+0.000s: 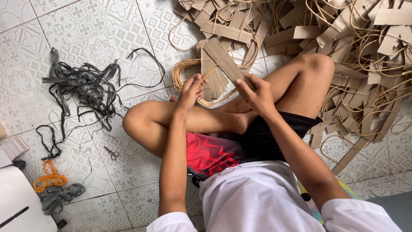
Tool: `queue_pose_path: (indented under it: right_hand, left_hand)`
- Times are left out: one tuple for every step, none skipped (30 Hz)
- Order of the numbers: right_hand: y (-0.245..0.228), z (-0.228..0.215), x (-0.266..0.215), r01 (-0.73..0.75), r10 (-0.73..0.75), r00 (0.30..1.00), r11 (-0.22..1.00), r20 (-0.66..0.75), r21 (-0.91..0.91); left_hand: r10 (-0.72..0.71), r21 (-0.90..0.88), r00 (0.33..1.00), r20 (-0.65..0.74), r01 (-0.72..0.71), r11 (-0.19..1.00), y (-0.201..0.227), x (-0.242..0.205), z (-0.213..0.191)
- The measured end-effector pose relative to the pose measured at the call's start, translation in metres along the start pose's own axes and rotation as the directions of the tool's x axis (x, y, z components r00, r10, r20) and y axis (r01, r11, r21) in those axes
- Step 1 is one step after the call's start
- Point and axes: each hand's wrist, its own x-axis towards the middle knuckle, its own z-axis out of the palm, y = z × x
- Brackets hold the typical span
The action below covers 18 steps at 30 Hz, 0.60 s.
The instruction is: The person is sitting on the floor and bundling twisted paper handles for bags by picking them up one by one from a pile and aligning them in their hand.
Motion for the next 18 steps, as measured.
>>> queue_pose_path:
  right_hand:
    - [0.014,-0.004,0.010,-0.001,0.001,1.000,1.000,-0.004,-0.001]
    - [0.028,-0.007,0.020,0.008,-0.003,0.992,0.999,0.123,-0.038]
    - [0.042,-0.011,0.029,0.021,-0.002,0.969,0.997,0.247,-0.074]
    - [0.030,-0.011,0.041,0.021,-0.002,0.969,0.997,0.249,-0.075]
    - [0.018,-0.012,0.053,0.010,0.016,0.975,0.993,0.221,-0.117]
    - [0.007,-0.012,0.064,-0.002,0.033,0.980,0.987,0.195,-0.158]
    - [0.027,-0.013,0.074,-0.001,0.033,0.980,0.987,0.198,-0.160]
    - [0.047,-0.013,0.084,0.071,-0.011,0.980,0.953,0.200,-0.296]
    - [0.067,-0.013,0.095,0.142,-0.056,0.977,0.895,0.208,-0.424]
    - [0.068,-0.009,0.097,0.145,-0.058,0.976,0.894,0.211,-0.423]
    - [0.069,-0.006,0.099,0.161,0.007,0.954,0.832,0.300,-0.532]
    - [0.070,-0.002,0.099,0.188,0.083,0.923,0.755,0.377,-0.628]
    - [0.080,0.002,0.101,0.192,0.083,0.921,0.754,0.380,-0.628]
    - [0.091,0.006,0.103,0.282,0.078,0.903,0.636,0.423,-0.718]
    - [0.101,0.010,0.105,0.368,0.080,0.882,0.500,0.465,-0.784]
    - [0.119,0.012,0.105,0.368,0.083,0.880,0.501,0.467,-0.783]
    - [0.136,0.012,0.104,0.434,0.016,0.876,0.408,0.482,-0.803]
    - [0.153,0.013,0.107,0.489,-0.054,0.865,0.306,0.498,-0.817]
  left_hand:
    - [-0.001,0.001,1.000,0.004,0.001,1.000,-0.005,0.005,-0.007]
    - [0.037,-0.040,0.998,-0.053,-0.039,0.998,-0.011,0.009,-0.014]
    - [0.073,-0.077,0.991,-0.111,-0.082,0.994,-0.017,0.012,-0.022]
    - [0.073,-0.079,0.991,-0.111,-0.082,0.993,-0.015,0.013,-0.023]
    - [0.107,-0.116,0.984,-0.143,-0.124,0.985,-0.013,0.013,-0.025]
    - [0.139,-0.152,0.974,-0.177,-0.167,0.974,-0.011,0.012,-0.027]
    - [0.139,-0.155,0.974,-0.180,-0.167,0.974,-0.014,0.016,-0.029]
    - [0.144,-0.220,0.972,-0.188,-0.184,0.958,-0.017,0.019,-0.031]
    - [0.148,-0.285,0.969,-0.197,-0.202,0.937,-0.019,0.022,-0.034]
    - [0.151,-0.286,0.968,-0.200,-0.205,0.936,-0.019,0.024,-0.036]
    - [0.155,-0.351,0.966,-0.208,-0.222,0.910,-0.020,0.026,-0.038]
    - [0.158,-0.414,0.963,-0.217,-0.238,0.878,-0.021,0.027,-0.040]
    - [0.159,-0.415,0.962,-0.221,-0.240,0.877,-0.026,0.030,-0.045]
    - [0.164,-0.454,0.961,-0.224,-0.252,0.854,-0.030,0.033,-0.050]
    - [0.169,-0.492,0.959,-0.228,-0.264,0.830,-0.035,0.036,-0.054]
    - [0.166,-0.493,0.959,-0.231,-0.262,0.830,-0.037,0.036,-0.054]
    - [0.167,-0.488,0.957,-0.236,-0.265,0.832,-0.040,0.036,-0.053]
    - [0.173,-0.482,0.956,-0.239,-0.271,0.833,-0.040,0.038,-0.052]
